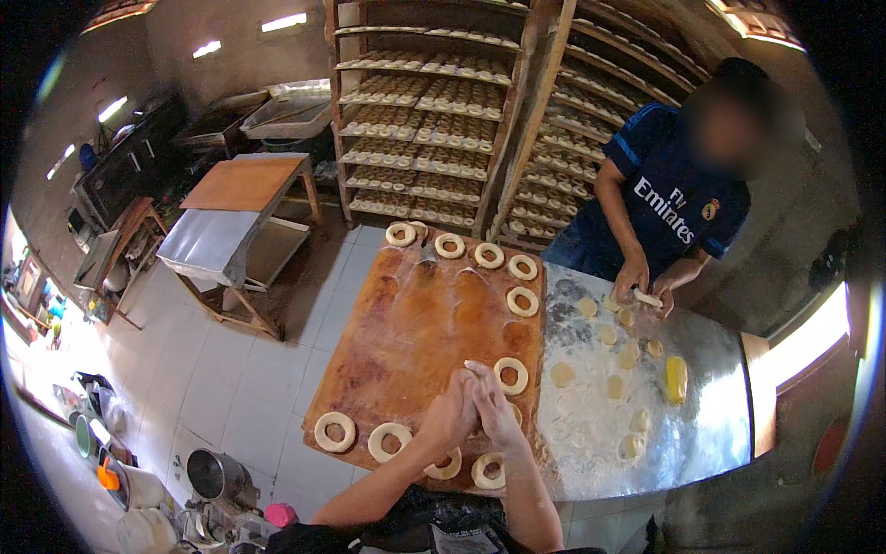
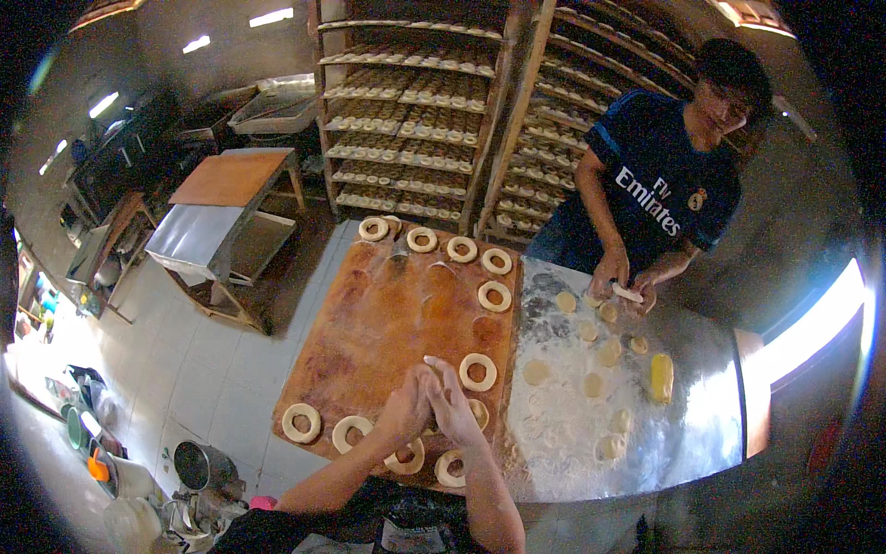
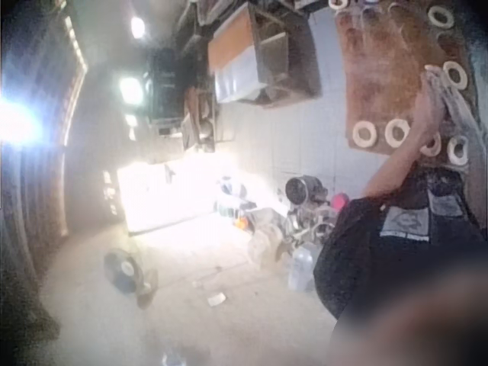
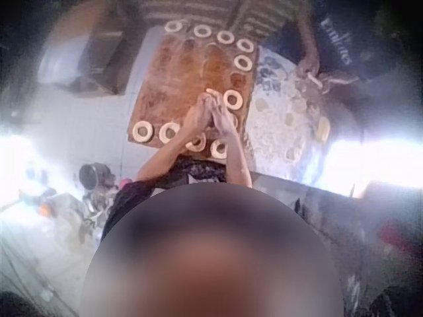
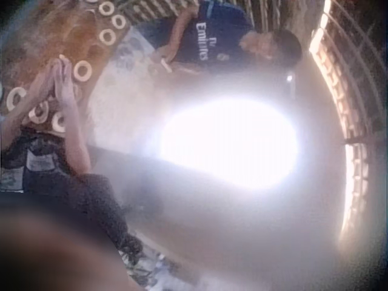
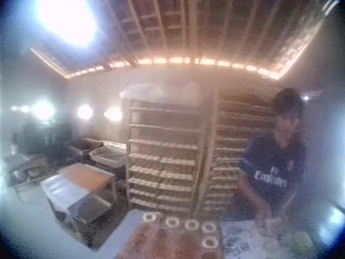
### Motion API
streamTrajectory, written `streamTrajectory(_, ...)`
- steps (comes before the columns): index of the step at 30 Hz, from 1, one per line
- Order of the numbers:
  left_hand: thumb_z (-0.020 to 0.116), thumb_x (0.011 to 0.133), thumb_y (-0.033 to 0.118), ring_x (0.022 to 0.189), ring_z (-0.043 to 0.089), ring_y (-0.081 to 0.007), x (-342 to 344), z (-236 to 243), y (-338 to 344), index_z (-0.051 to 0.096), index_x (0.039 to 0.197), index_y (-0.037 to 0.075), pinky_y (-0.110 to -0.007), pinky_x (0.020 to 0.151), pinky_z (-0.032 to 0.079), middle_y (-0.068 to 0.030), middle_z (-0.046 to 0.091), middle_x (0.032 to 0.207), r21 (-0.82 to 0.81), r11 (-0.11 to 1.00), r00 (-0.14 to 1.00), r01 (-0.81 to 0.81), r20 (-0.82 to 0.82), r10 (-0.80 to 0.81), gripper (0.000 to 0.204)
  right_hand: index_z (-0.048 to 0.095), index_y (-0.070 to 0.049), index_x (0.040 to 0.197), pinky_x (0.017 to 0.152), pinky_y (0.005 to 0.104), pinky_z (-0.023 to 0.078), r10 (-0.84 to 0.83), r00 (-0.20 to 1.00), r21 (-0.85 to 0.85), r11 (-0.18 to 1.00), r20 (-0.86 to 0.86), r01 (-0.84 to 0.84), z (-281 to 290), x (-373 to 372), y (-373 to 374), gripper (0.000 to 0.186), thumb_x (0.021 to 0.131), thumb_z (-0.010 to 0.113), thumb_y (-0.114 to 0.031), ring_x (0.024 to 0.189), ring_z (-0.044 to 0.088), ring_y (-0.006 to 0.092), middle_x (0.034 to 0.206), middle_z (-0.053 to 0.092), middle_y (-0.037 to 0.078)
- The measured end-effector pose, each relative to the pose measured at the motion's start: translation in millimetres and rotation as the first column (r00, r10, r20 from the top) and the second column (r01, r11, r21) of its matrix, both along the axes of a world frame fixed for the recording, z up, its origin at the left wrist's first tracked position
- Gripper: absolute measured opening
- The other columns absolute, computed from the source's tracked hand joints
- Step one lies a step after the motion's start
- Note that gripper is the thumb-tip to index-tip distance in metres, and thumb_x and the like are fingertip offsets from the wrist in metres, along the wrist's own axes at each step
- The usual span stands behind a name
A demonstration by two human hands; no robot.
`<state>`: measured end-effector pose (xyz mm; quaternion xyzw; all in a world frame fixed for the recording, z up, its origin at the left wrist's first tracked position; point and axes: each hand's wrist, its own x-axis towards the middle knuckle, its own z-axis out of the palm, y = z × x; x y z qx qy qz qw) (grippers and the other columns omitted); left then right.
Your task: The person shapes small dough pieces into ring shapes by hand and places them on a wooden board. Another person works alongside, also shaping dough and arranging the rings on the board.
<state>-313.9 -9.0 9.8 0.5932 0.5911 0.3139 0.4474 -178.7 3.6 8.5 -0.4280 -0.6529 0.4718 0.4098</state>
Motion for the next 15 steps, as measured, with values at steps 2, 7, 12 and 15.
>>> streamTrajectory(2, 0.041, 0.103, 0.049, 0.093, 0.063, -0.0548, -1.3, 1.9, 16.4, 0.036, 0.14, 0.006, -0.063, 0.082, 0.047, -0.0348, 0.063, 0.108, 0.001, 0.999, 0.986, -0.052, -0.156, 0.052, 0.057, 0.03, -0.005, 0.152, 0.107, 0.0423, 0.04, -0.159, 0.987, -0.317, 0.937, -0.012, 0.147, 8.5, -8.9, 8.7, 0.064, 0.105, 0.047, -0.045, 0.129, 0.049, 0.0314, 0.141, 0.046, 0.019)
streamTrajectory(7, 0.052, 0.099, 0.051, 0.112, 0.058, -0.0443, -31.3, -0.6, 32.3, 0.032, 0.148, 0.009, -0.057, 0.094, 0.044, -0.0246, 0.057, 0.119, 0.103, 0.99, 0.81, -0.094, -0.571, 0.136, 0.068, 0.018, -0.012, 0.157, 0.111, 0.0556, 0.032, -0.378, 0.647, 0.153, 0.913, 0.662, 0.378, 14.8, -9.9, 9.8, 0.083, 0.094, 0.064, -0.041, 0.132, 0.04, 0.0479, 0.136, 0.046, 0.032)
streamTrajectory(12, 0.066, 0.091, 0.037, 0.113, 0.056, -0.0448, -40.2, -17.2, 9.6, 0.035, 0.148, 0.009, -0.057, 0.092, 0.045, -0.0244, 0.055, 0.121, 0.069, 0.994, 0.756, 0.081, -0.655, -0.016, 0.07, 0.021, -0.015, 0.157, 0.112, 0.0671, 0.023, -0.196, 0.419, 0.18, 0.981, 0.887, 0.078, -3.8, -14.1, -11.8, 0.097, 0.08, 0.075, -0.038, 0.133, 0.037, 0.0481, 0.134, 0.044, 0.027)
streamTrajectory(15, 0.069, 0.085, 0.023, 0.107, 0.059, -0.0432, -40.0, -27.2, 3.4, 0.042, 0.144, 0.007, -0.053, 0.088, 0.05, -0.0253, 0.057, 0.118, 0.106, 0.992, 0.751, 0.073, -0.66, 0.015, 0.067, 0.023, -0.016, 0.158, 0.115, 0.0687, 0.015, -0.268, 0.494, 0.263, 0.961, 0.827, 0.082, -10.5, -19.0, -22.2, 0.093, 0.082, 0.073, -0.037, 0.14, 0.031, 0.045, 0.145, 0.035, 0.026)
